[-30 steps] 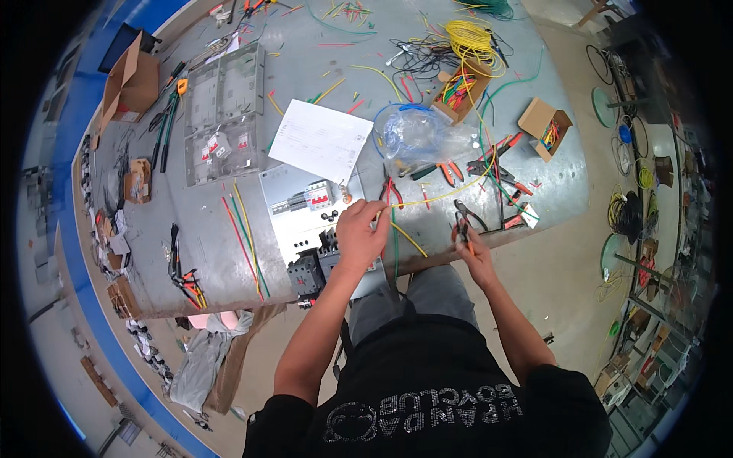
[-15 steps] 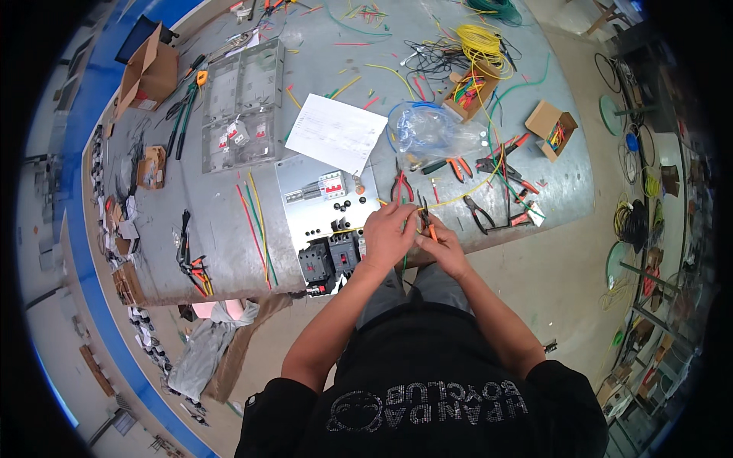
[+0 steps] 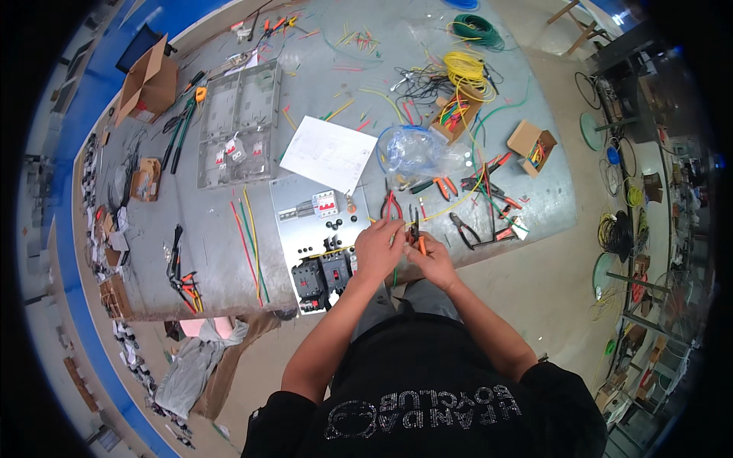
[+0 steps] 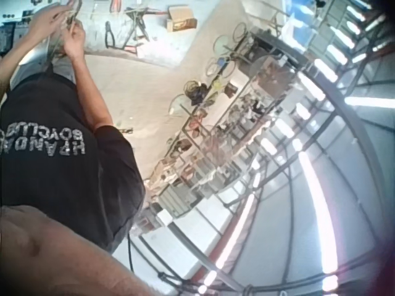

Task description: The person strips insulation from colored wires and connects them to terminals on a DIN rail-mounted electrical panel. They use wire strippers and a screwdriver to prepare and secure the wires to circuit breakers and contactors.

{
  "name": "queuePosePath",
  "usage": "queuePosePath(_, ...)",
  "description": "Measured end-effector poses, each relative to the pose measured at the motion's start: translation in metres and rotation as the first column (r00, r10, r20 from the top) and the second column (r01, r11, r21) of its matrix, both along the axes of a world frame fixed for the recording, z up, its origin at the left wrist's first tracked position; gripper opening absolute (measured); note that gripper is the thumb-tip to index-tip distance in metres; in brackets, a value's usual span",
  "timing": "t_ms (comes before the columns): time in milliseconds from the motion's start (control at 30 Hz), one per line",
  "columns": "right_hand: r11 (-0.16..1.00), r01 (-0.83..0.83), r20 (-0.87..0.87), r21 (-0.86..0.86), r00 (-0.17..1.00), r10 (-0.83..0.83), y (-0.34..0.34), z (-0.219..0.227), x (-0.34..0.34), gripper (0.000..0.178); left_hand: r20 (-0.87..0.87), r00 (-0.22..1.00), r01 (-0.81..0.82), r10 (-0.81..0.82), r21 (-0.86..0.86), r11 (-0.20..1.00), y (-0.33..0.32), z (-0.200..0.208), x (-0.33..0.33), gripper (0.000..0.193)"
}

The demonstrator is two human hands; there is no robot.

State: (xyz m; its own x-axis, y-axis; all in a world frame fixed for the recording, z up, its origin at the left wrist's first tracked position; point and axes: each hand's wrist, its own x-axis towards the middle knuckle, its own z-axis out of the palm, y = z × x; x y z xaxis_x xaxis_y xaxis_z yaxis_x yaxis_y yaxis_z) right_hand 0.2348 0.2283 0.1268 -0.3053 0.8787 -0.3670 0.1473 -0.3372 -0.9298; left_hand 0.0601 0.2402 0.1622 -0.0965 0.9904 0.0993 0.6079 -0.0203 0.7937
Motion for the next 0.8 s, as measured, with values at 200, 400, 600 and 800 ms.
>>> queuePosePath(200,0.999,0.042,0.081,0.001,0.996,-0.042,0.002,0.012,-0.002,0.025,0.012,1.0,0.003,-0.002,-0.017,1.0,-0.001,0.002,0.002,0.016)
queuePosePath(400,0.956,0.259,-0.108,-0.136,0.955,-0.275,-0.003,0.007,-0.008,0.037,-0.012,0.999,0.029,-0.029,-0.028,0.999,-0.003,-0.019,0.005,0.015)
queuePosePath(600,0.94,0.115,-0.102,-0.32,0.983,-0.155,-0.01,-0.002,0.017,0.026,0.023,0.993,0.113,-0.112,-0.065,0.991,-0.009,-0.019,0.016,0.015)
queuePosePath(800,0.983,0.181,-0.05,-0.007,0.982,-0.181,0.0,0.018,0.033,0.03,0.154,0.988,0.049,-0.031,-0.109,0.993,-0.01,-0.014,0.006,0.018)
